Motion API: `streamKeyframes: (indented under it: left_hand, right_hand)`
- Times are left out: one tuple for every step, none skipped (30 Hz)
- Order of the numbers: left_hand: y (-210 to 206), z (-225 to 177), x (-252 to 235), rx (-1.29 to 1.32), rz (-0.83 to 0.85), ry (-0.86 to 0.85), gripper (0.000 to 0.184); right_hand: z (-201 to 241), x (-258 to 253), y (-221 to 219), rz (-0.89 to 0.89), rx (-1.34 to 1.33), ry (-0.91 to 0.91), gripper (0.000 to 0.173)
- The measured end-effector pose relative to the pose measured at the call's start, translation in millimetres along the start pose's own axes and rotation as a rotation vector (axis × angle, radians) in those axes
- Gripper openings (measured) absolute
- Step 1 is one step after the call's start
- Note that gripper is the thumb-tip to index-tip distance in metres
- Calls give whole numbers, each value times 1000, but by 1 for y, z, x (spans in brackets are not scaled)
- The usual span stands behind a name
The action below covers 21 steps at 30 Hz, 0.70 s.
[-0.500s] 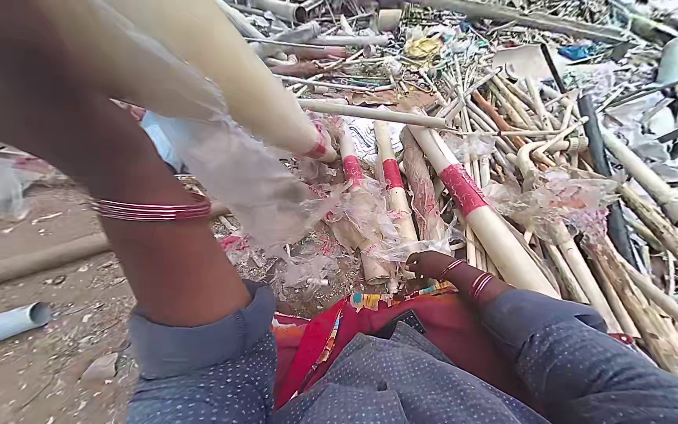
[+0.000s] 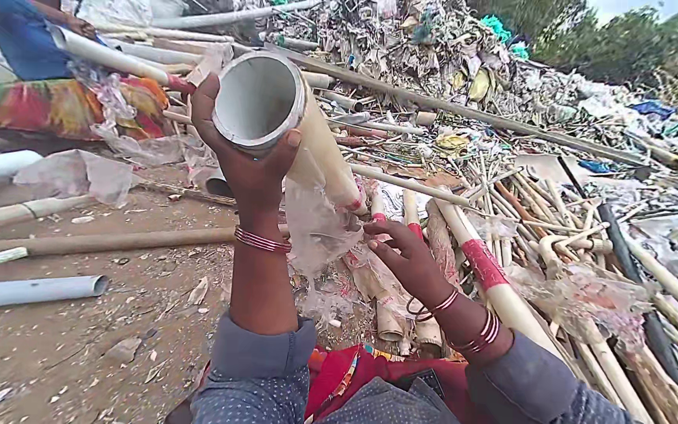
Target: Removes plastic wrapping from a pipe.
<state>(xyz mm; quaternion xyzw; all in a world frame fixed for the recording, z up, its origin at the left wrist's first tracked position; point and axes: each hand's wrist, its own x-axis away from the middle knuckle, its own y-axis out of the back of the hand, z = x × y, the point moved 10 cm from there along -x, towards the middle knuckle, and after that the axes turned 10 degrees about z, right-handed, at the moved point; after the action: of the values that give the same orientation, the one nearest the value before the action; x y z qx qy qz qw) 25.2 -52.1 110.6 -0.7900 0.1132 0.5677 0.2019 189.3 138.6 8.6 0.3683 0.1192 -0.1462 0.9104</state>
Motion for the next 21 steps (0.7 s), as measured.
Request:
streamKeyframes:
  left_hand:
    - [4,2,1,22,-14,22,110]
    - [8,3,1,45,-36,34,110]
    - [13,5,3,58,-65,44,111]
    - [17,7,4,63,-90,53,111]
    - [20,7,6,62,-109,56,111]
    - [23,8,7,63,-126,64,111]
    - [25,8,8,67,-141,73,110]
    - [26,9,9,69,-151,81,110]
    - [26,9,9,71,-159,89,110]
    - [27,9,10,69,-164,94,110]
    - [26,8,11,64,-169,95,110]
    - [24,8,12,55,-172,100,111]
    - [23,8,13,53,-167,104,109]
    - [22,8,16,55,-161,116,108]
    - [22,8,17,53,-161,111,107]
    - [23,8,18,54,-166,97,106]
    - [25,8,18,50,-176,74,107]
    - [28,8,17,47,-187,56,108]
    - [30,9,17,39,-194,46,110]
    - [32,9,16,35,-195,40,111]
    - [35,10,14,28,-196,27,111]
  right_hand:
    - [18,-9,0,-20,12,66,32]
    - [35,-18,-1,-40,28,123,32]
    - [49,-26,-4,-50,60,160,34]
    - [61,-35,-7,-46,97,174,37]
    - [70,-44,-11,-33,136,171,42]
    - [77,-53,-16,-8,179,158,46]
    - [83,-63,-21,23,205,137,50]
    - [87,-71,-26,43,238,122,51]
    - [92,-79,-30,49,276,117,52]
    - [95,-86,-34,61,313,98,52]
    - [99,-91,-36,66,354,83,51]
    - [104,-96,-37,51,388,90,48]
    - [108,-99,-38,31,417,104,44]
    - [112,-100,-38,10,433,130,39]
    - [114,-102,-39,-15,445,172,37]
    - [116,-101,-39,-47,459,231,38]
    - [115,-100,-39,-77,468,291,39]
    - [113,-99,-40,-87,458,332,40]
    - [110,-98,-40,-83,434,357,40]
    - [105,-97,-39,-73,405,367,41]
    - [99,-97,-37,-62,374,369,42]
